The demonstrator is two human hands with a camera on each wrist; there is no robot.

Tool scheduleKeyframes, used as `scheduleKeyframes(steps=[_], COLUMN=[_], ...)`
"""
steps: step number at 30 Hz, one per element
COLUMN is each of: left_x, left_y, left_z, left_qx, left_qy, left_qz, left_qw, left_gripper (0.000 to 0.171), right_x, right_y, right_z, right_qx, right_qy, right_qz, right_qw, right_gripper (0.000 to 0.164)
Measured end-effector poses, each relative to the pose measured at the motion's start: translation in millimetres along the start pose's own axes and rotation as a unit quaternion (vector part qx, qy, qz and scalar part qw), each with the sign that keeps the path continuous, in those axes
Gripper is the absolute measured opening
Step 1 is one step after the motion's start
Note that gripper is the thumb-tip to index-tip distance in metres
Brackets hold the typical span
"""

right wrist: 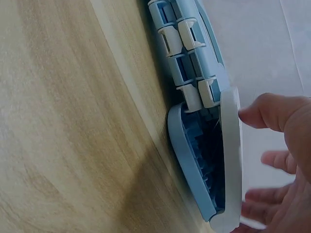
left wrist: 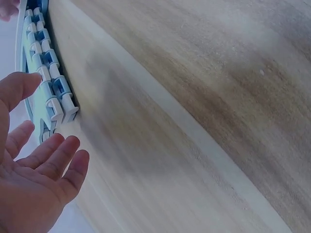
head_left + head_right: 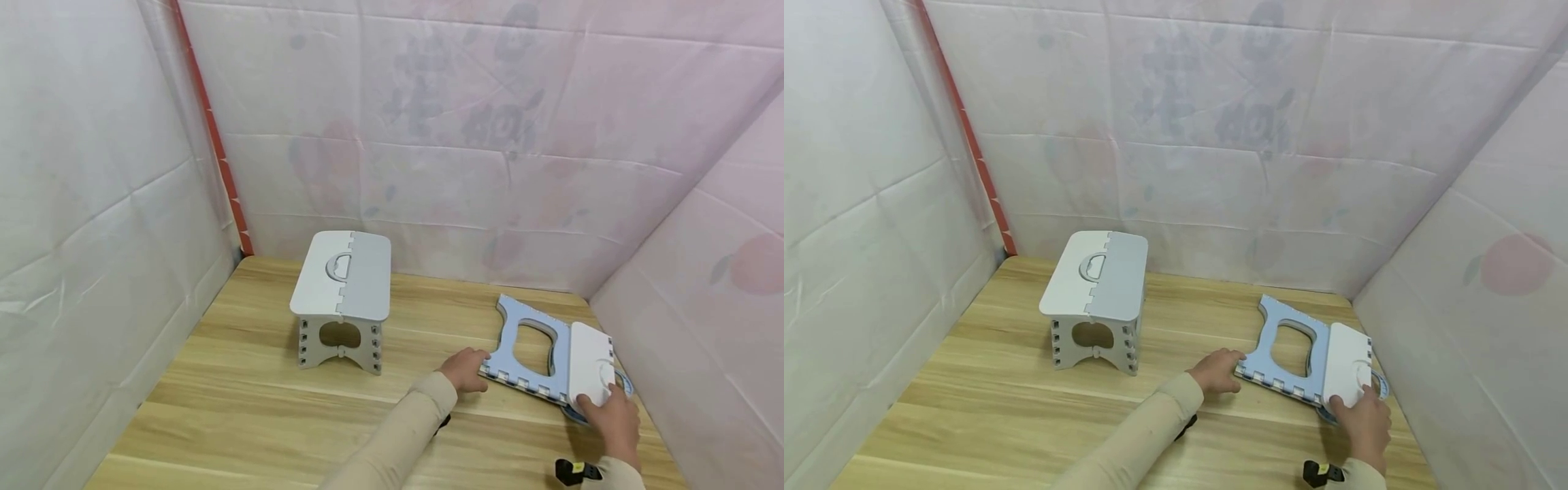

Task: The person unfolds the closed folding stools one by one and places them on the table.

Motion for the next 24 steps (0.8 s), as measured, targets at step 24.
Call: scheduleKeyframes(steps=[24], left_x=[2.4], left_y=[21.8], left_z=[1.5], left_qx=[-0.058], left_qy=[0.028], left_qz=[-0.008], left_qw=[0.9979], left_gripper=[0.060], right_x=[-6.7], right_y=[0.0], right_z=[-6.4], right_qx=[0.011], right_qy=[0.035], right_qz=[0.010], right_qw=[0.999], right_gripper=[0.074])
Point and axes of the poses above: each hand's wrist, its own x-axis towards the middle knuckle, its own y-axis out of the palm, z = x × y, the point moved 3 cm from there along x, towards the middle knuckle, and after that the axes turned 15 degrees about -z, right-handed, at the moved point
